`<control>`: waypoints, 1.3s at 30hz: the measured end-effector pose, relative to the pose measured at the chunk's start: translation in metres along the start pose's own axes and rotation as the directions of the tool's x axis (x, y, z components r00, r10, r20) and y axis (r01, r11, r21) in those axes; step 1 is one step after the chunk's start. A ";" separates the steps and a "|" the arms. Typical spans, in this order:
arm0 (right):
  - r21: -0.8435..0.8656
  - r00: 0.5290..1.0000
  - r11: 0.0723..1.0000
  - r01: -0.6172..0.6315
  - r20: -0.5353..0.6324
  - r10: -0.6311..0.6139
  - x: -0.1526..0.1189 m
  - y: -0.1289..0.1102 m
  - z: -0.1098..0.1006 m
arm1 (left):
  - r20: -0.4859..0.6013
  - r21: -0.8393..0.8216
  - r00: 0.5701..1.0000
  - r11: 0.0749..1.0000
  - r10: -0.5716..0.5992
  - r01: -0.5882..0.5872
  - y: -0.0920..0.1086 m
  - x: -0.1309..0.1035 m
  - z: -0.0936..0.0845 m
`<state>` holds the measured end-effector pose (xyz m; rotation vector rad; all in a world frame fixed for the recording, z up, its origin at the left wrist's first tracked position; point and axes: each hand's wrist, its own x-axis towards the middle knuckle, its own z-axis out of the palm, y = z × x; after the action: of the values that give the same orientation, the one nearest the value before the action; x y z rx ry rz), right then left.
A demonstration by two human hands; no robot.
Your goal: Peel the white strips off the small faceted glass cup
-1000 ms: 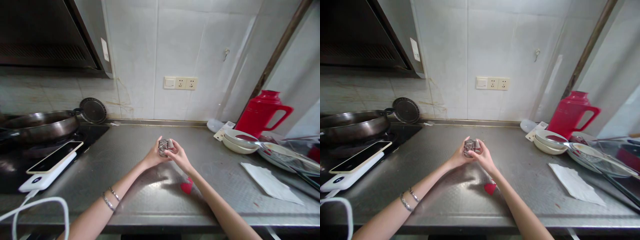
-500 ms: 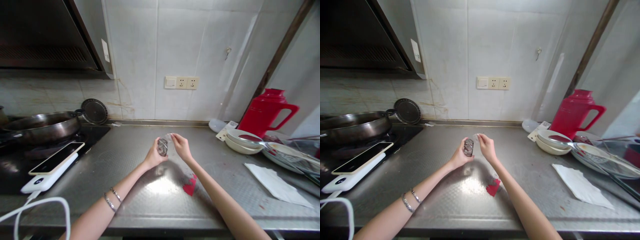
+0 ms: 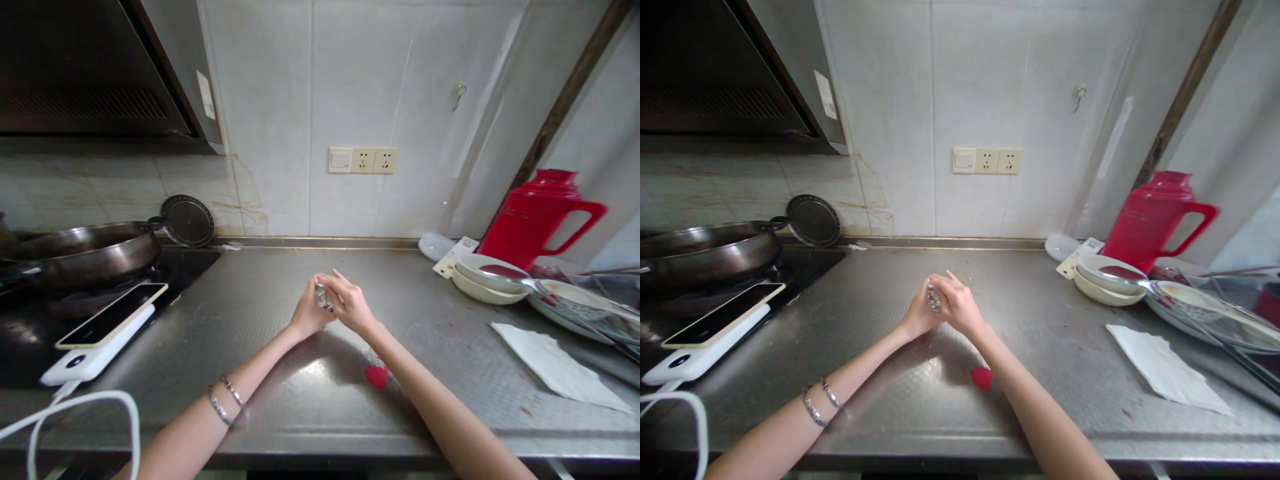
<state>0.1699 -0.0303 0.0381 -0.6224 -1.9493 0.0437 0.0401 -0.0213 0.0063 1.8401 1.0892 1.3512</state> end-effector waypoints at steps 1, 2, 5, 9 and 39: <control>0.005 1.000 1.000 0.027 0.012 -0.027 -0.001 -0.001 -0.002 | -0.002 0.005 1.000 1.000 0.014 -0.014 -0.001 0.000 0.001; 0.016 0.999 0.999 0.041 0.024 -0.042 -0.001 -0.001 -0.005 | 0.001 0.004 1.000 1.000 0.022 -0.022 -0.002 0.000 0.002; 0.074 0.999 0.997 -0.032 0.003 0.032 -0.002 0.000 -0.015 | 0.015 -0.011 1.000 1.000 0.016 -0.016 -0.001 -0.003 0.005; 0.162 0.915 0.933 -0.321 -0.203 0.350 0.000 0.010 -0.021 | 0.036 0.021 0.999 1.000 -0.007 0.007 0.005 -0.008 0.007; 0.363 0.852 0.813 -0.456 -0.085 0.516 0.001 -0.005 -0.011 | 0.078 0.057 0.997 0.998 0.012 -0.017 0.018 -0.009 0.004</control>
<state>0.1773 -0.0364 0.0457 -0.8543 -1.5136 0.6090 0.0472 -0.0373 0.0159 1.9290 1.0866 1.2573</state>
